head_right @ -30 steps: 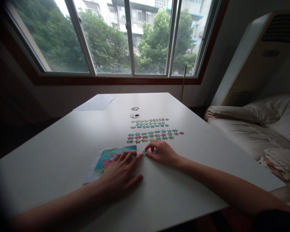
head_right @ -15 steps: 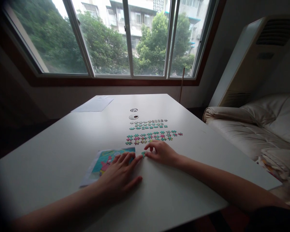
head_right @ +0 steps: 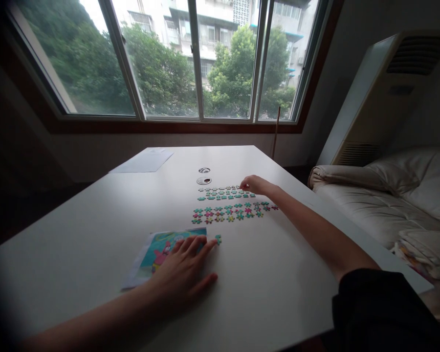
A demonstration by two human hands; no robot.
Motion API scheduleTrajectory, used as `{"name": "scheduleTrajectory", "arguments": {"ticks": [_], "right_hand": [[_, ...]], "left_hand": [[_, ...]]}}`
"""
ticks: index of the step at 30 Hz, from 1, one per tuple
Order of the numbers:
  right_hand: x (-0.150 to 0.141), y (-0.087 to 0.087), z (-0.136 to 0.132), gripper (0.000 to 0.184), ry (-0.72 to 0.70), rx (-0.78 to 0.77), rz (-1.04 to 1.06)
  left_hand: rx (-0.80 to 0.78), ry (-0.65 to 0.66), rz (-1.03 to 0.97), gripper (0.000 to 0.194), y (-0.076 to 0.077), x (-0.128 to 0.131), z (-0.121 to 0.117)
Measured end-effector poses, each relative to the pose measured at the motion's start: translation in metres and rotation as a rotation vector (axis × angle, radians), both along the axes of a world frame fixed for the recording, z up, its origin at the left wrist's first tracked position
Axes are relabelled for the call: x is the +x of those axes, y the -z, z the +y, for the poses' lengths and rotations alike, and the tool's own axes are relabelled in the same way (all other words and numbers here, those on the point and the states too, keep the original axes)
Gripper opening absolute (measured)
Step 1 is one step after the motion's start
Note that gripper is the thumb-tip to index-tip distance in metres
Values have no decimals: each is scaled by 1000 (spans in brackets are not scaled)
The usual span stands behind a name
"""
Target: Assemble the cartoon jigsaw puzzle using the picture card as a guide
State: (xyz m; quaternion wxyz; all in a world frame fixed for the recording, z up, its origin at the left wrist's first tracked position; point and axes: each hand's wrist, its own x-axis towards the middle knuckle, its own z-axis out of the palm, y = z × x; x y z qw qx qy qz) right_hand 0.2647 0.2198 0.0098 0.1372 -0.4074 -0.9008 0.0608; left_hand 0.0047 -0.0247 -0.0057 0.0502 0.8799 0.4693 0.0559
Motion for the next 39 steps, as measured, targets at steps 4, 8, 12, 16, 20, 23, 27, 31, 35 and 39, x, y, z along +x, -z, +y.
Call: {"name": "scheduleTrajectory", "arguments": {"ticks": [4,8,12,16,20,23,27,31,35,39], "right_hand": [[-6,4,14,15,-8,-72,-41],[-9,5,22,14,-5,-126,-62],[-10,3,22,13,8,-130,-51],[-12,-5,9,7,9,-83,0],[-19,-14,-30,12,-14,-43,88],[-28,-16,-76,27,-74,-71,201],[-40,-6,-136,22,-169,-288,337],[-39,8,-163,19,-51,-346,367],[-30,12,-163,19,6,-249,300],[-19,7,-159,23,-158,-180,229]], "left_hand": [[6,4,-3,57,0,-1,0],[9,6,-10,56,-2,0,-1],[6,2,-13,56,-2,0,-1],[6,0,-14,56,-1,0,-1],[0,2,-12,56,-2,-1,-2],[0,0,-14,56,-1,0,-1],[8,2,-11,56,1,0,0],[0,4,2,56,-1,1,0],[-5,2,12,57,-4,2,-1],[14,3,7,56,-1,2,-1]]}}
